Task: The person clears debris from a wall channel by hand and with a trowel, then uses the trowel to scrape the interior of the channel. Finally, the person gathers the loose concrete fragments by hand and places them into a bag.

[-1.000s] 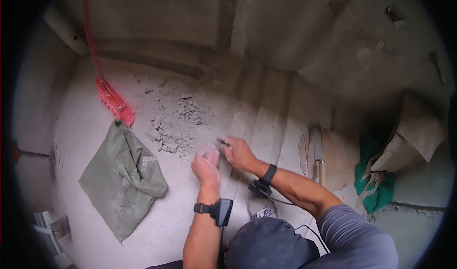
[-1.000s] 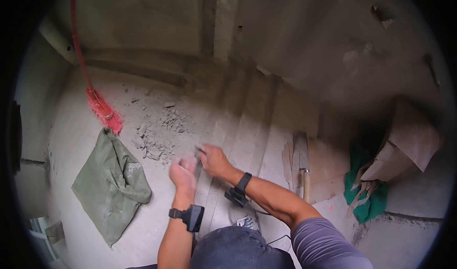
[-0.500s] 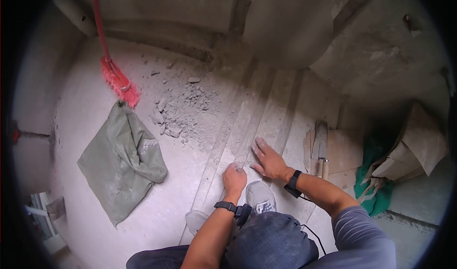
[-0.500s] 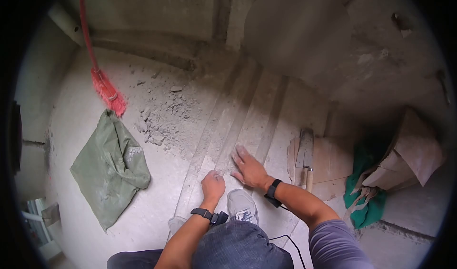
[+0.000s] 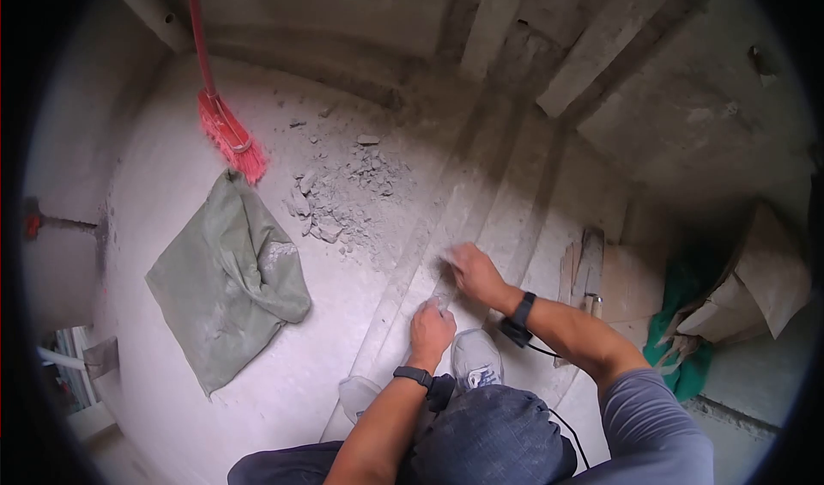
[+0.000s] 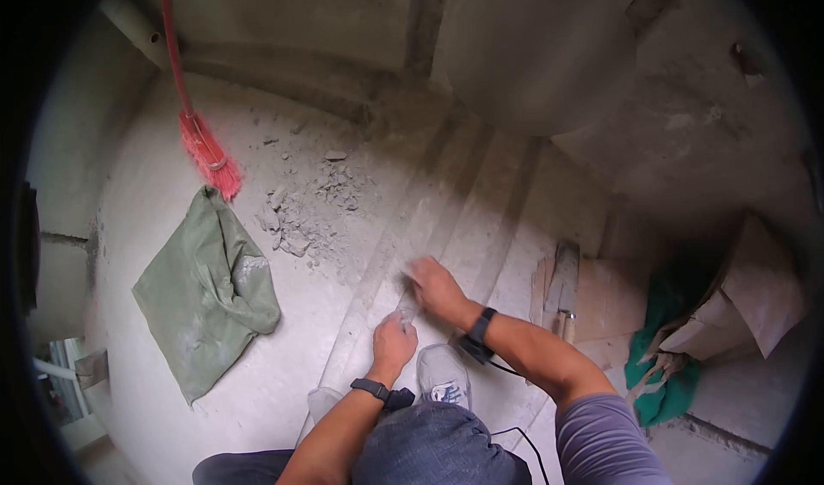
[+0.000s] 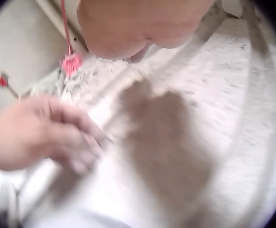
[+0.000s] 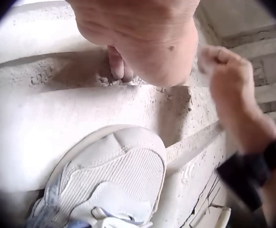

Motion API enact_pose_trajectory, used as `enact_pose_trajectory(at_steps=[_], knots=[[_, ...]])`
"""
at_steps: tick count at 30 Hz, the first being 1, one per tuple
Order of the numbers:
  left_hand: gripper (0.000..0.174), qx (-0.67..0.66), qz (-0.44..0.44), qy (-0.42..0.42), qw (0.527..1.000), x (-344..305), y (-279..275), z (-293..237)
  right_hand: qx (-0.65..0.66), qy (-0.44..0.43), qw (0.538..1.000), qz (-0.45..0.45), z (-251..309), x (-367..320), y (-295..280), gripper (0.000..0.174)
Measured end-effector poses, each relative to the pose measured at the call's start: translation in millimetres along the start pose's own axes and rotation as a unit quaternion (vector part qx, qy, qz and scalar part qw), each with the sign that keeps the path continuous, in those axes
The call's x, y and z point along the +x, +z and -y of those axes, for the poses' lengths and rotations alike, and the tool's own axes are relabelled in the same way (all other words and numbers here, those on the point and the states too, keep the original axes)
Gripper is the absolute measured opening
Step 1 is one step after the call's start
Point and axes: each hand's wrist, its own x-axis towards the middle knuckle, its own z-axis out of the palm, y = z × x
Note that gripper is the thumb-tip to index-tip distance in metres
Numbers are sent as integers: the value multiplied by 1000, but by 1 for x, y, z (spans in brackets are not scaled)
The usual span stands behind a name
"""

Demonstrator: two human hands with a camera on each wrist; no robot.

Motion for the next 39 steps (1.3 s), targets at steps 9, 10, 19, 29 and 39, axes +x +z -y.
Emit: enact_pose_trajectory(at_steps=[9,10,19,29,39], knots=[[30,-29,-82,18,996,14,-10,0,-43,75,994,-69,6,48,-3,48],[31,-54,-118,10,991,19,-7,4,-92,73,992,-36,3,36,0,51],[32,-515,-92,-250,815,59,-1,5,-52,4,998,-44,10,-9,50,38],[23,-627,-244,-145,726,97,-89,-36,77,-22,984,-160,47,75,4,40],[32,-282,179,-381,862,45,-51,1,-145,95,958,228,5,2,-12,38]])
